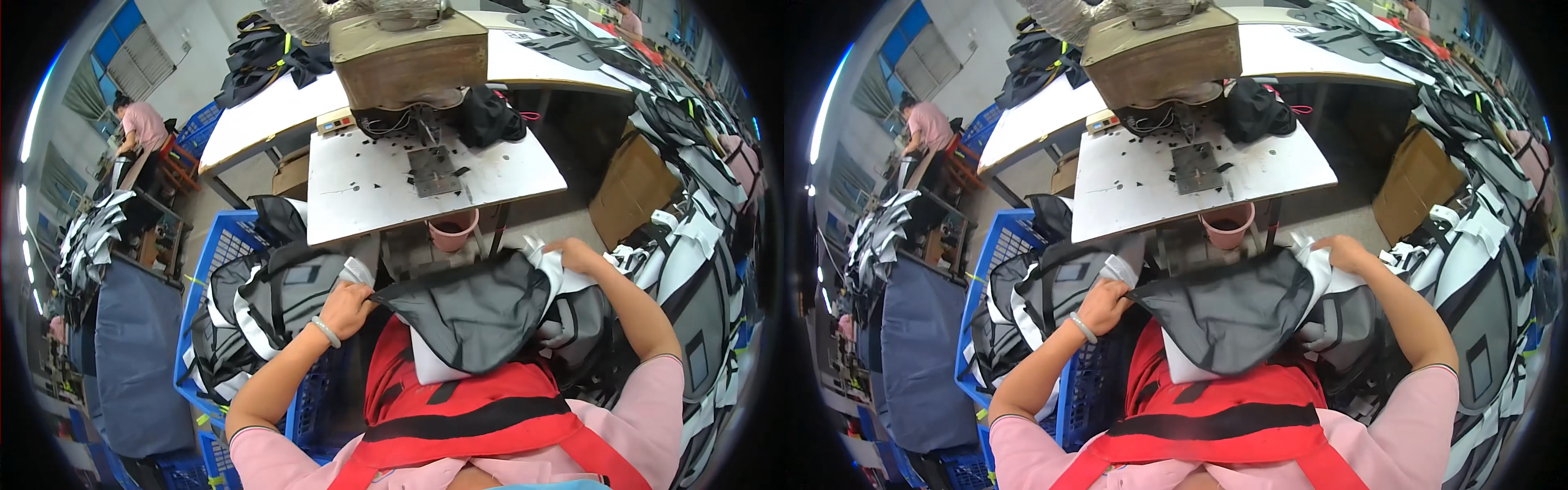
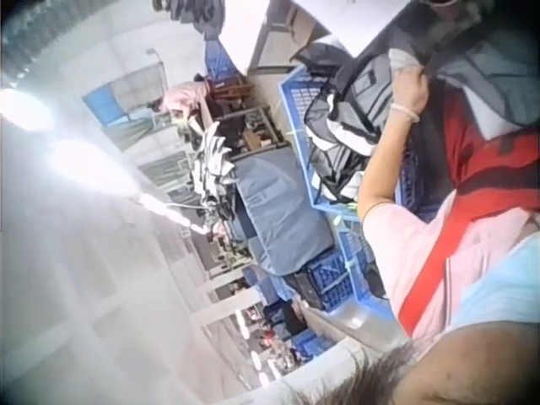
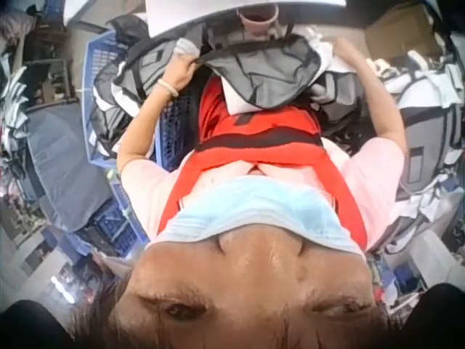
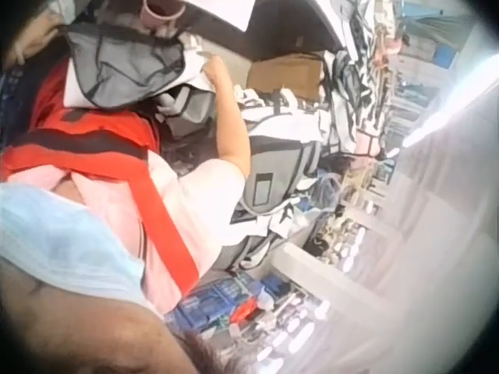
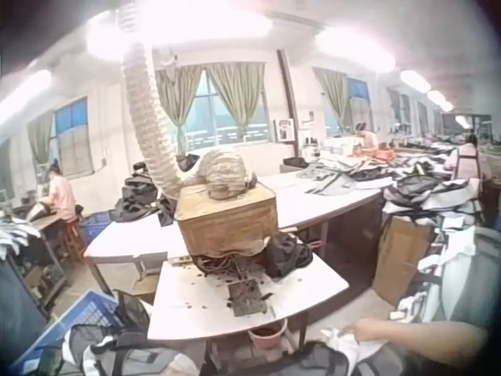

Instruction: Sewing fabric components for bags or backpacks using an industrial sewing machine.

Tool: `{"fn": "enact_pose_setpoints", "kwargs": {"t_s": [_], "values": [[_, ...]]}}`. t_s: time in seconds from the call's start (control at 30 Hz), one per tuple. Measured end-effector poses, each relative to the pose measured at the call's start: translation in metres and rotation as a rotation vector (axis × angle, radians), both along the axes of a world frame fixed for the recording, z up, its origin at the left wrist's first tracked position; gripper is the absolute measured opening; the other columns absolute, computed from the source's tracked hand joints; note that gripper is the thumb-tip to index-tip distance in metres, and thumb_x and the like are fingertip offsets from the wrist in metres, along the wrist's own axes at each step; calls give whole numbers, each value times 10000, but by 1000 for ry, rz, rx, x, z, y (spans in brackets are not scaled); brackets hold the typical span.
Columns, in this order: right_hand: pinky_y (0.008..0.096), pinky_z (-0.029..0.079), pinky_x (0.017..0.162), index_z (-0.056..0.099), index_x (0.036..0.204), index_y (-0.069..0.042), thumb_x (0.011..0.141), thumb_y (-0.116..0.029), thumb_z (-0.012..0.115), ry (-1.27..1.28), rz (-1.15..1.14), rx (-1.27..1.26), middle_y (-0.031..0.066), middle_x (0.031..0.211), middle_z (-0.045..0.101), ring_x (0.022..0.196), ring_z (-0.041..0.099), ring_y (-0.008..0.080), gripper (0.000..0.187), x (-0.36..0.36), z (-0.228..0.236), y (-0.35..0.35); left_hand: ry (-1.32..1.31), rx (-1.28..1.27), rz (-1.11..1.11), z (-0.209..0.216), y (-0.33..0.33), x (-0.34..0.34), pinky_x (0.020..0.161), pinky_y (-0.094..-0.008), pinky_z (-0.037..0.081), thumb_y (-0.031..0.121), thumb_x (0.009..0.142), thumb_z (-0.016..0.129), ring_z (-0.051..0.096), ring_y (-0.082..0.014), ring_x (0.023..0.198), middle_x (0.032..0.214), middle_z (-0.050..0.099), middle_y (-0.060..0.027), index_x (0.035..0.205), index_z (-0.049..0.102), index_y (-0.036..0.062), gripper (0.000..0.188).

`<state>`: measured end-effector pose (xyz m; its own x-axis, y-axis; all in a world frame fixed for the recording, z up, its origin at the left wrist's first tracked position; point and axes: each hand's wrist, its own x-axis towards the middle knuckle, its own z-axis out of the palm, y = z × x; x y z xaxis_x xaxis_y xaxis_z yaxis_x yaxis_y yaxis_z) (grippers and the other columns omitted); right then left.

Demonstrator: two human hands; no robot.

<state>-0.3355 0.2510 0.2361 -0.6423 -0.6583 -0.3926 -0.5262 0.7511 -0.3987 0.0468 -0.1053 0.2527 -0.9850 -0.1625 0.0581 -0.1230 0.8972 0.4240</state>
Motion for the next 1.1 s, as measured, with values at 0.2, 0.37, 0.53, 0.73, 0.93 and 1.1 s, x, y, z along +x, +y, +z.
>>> {"fn": "enact_pose_setpoints", "kwargs": {"t_s": [0.2,0.37,0.53,0.73,0.93,1.1], "values": [[375,463,952,570,1285,-84,736,-452,729,129,89,178,231,1181,623,1099,601,344,680,16,67,-2,47,-242,-85,80,14,-18,938,-428,361,248,915,509,601,-323,882,819,651,-166,814,658,15,295],[349,484,826,660,1060,-15,817,-381,683,-76,263,53,185,1007,663,930,626,307,440,53,161,-4,-129,180,10,96,16,-49,650,-395,439,367,939,487,542,-296,532,537,548,-161,600,597,-13,521],[290,456,850,661,928,-34,808,-212,713,-110,634,-271,97,1022,588,986,577,240,220,119,244,-31,-302,652,-221,136,80,-107,502,-344,379,429,969,468,409,-133,488,497,441,-41,544,475,5,600],[372,386,995,694,811,-38,738,-258,765,106,953,-563,112,1210,573,1161,504,317,243,107,228,-49,-448,803,-499,170,120,-145,484,-260,394,267,836,627,508,-81,527,568,545,-7,627,629,1,338],[397,438,766,692,833,-24,694,-283,808,34,756,-478,104,882,558,885,539,292,316,97,191,-69,-353,684,-351,154,83,-152,606,-262,434,141,744,721,533,-97,652,706,604,-16,876,644,-12,216],[365,440,679,664,873,54,785,-290,739,2,630,-441,146,818,550,753,552,286,363,78,190,-95,400,-66,-290,118,58,-146,852,-389,478,18,771,591,586,-393,990,1088,602,-220,1202,565,16,432]]}}
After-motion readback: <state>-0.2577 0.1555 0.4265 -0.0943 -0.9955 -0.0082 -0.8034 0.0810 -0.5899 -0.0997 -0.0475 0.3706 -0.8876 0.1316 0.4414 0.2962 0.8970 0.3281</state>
